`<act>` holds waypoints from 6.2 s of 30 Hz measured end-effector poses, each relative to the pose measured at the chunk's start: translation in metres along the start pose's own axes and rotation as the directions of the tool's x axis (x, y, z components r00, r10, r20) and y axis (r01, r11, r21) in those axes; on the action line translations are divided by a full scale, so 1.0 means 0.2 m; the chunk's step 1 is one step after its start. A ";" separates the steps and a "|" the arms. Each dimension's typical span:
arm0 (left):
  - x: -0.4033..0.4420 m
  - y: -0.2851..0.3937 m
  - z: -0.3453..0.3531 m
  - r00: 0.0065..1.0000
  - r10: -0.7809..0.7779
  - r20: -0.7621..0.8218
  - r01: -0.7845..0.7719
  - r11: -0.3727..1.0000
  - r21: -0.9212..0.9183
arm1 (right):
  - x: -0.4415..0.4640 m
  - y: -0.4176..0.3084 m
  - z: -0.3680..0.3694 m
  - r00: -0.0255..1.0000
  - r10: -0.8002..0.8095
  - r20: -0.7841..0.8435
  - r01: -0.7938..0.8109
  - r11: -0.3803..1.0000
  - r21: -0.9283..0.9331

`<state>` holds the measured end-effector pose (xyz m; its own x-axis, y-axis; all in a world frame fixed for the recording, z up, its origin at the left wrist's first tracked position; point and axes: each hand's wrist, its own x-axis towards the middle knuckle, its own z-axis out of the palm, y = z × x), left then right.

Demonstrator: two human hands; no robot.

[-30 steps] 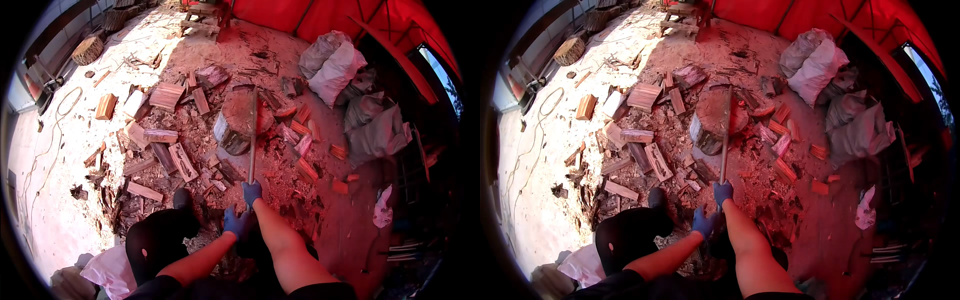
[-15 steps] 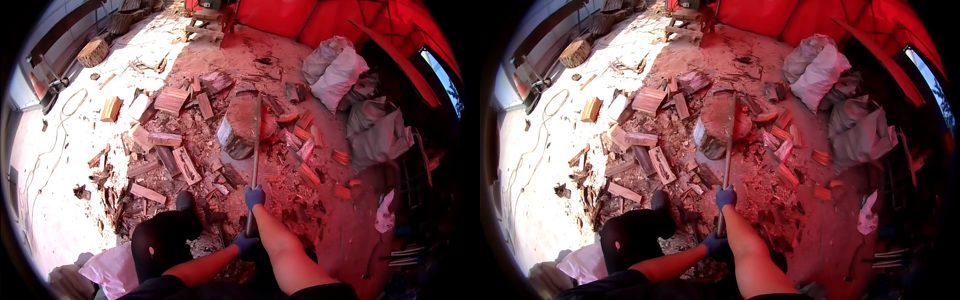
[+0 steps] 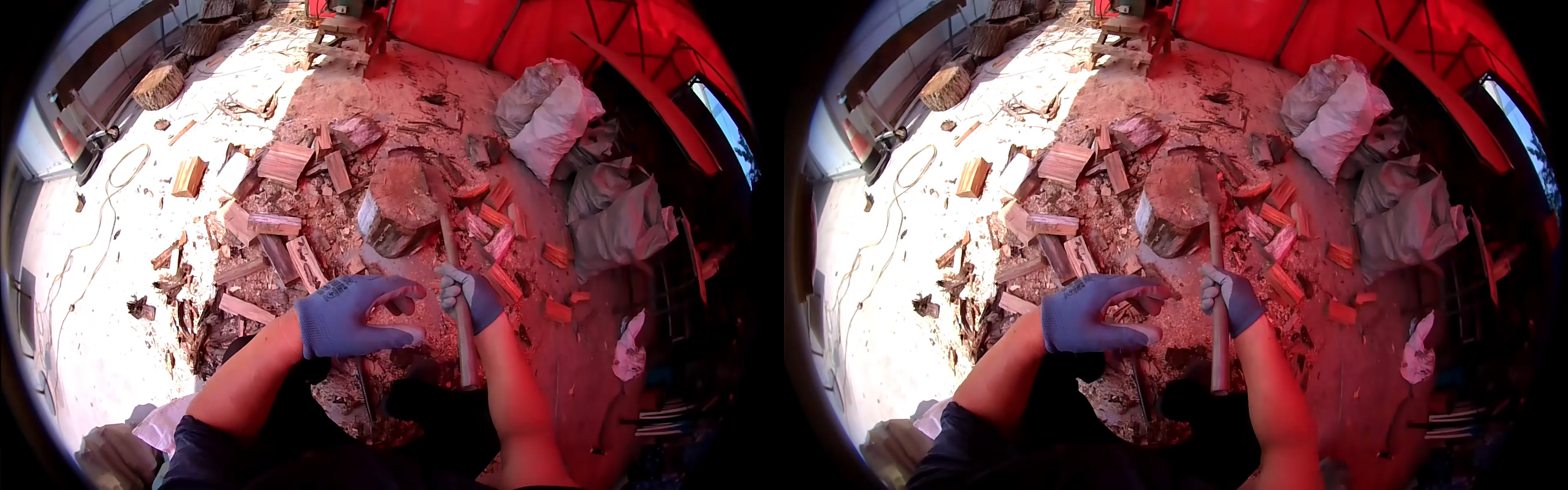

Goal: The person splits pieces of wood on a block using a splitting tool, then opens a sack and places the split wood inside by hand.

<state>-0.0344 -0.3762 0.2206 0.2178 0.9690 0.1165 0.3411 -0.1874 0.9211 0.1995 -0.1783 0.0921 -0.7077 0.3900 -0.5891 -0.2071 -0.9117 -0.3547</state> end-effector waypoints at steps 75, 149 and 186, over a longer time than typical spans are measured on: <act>1.83 -1.54 -0.59 0.948 -0.154 -0.279 0.296 0.751 0.591 | 0.17 0.06 -0.30 0.873 -0.151 -0.463 -0.140 0.833 -0.535; 0.08 -0.56 0.55 0.949 -0.307 0.073 0.264 0.898 0.352 | 0.92 0.61 -0.75 0.939 -0.133 -0.316 0.025 0.946 -0.323; -0.32 -2.66 0.05 0.259 -0.908 -0.331 -0.068 0.325 -0.943 | -0.03 0.27 -0.30 0.823 -0.115 -0.556 -0.274 0.777 -0.567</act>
<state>-0.2205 -0.3404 -0.2804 -0.5559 0.4738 -0.6830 -0.7668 0.0248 0.6414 0.2332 -0.2218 0.0330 -0.1830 0.4979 -0.8477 0.4161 -0.7420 -0.5256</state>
